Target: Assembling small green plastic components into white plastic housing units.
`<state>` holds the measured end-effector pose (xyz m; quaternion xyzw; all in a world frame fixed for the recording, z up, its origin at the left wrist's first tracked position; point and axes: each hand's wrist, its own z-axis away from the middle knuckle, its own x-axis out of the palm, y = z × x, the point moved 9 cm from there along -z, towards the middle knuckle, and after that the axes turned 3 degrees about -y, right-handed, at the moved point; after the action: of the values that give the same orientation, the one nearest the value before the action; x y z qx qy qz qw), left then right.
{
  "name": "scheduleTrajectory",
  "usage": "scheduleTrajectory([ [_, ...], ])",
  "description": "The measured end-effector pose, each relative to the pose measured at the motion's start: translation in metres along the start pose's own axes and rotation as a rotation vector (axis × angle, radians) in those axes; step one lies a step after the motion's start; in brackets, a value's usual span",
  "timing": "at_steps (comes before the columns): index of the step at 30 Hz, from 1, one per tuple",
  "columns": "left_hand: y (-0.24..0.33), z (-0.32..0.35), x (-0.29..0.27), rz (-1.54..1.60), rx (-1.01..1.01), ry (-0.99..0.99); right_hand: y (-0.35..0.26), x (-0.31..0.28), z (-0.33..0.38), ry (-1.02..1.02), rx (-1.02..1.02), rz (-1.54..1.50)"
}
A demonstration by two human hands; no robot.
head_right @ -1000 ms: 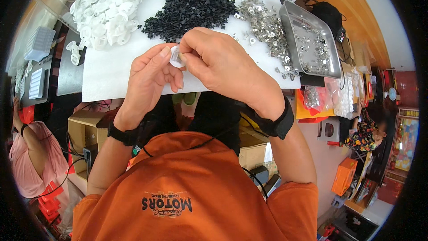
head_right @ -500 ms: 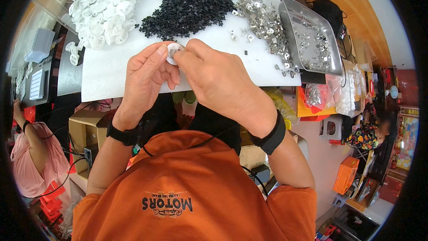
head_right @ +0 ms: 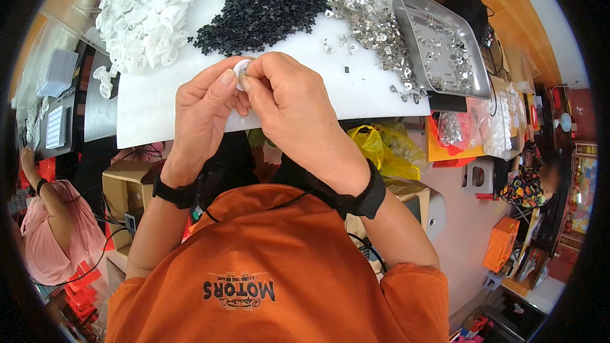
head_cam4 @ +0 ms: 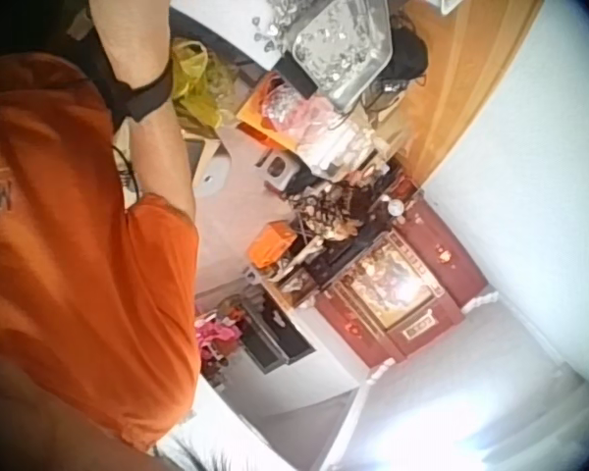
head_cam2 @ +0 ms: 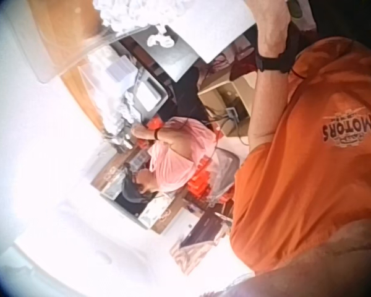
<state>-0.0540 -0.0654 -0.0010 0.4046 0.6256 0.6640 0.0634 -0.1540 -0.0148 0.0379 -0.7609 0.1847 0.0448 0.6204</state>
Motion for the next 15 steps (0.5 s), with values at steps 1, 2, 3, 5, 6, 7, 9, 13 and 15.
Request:
scheduleTrajectory([
  [1,0.000,0.000,0.000,-0.022,0.007,0.003,0.001,-0.001,0.000,0.027,-0.008,0.004],
  [2,0.001,0.000,0.000,-0.024,0.007,0.005,0.000,0.000,0.000,0.026,-0.008,0.001],
  [3,0.000,0.001,-0.001,-0.035,0.010,0.006,0.000,-0.001,0.001,0.043,0.001,0.028],
  [5,-0.002,0.001,-0.001,-0.045,0.012,0.005,0.000,-0.001,0.002,0.061,0.011,0.055],
  [6,-0.002,0.001,-0.001,-0.101,0.032,0.013,0.001,-0.001,0.003,0.076,0.023,0.037],
  [7,-0.001,0.001,0.000,-0.156,0.052,0.021,0.002,-0.002,0.003,0.091,0.036,0.020],
  [9,-0.001,0.001,0.000,-0.173,0.059,0.020,0.008,0.000,0.004,0.094,0.055,-0.019],
  [13,0.000,0.001,-0.002,-0.156,0.073,0.016,0.002,-0.002,0.006,0.081,0.112,-0.121],
  [15,0.001,0.002,0.000,-0.170,0.082,0.007,0.001,-0.003,0.009,0.082,0.118,-0.120],
])
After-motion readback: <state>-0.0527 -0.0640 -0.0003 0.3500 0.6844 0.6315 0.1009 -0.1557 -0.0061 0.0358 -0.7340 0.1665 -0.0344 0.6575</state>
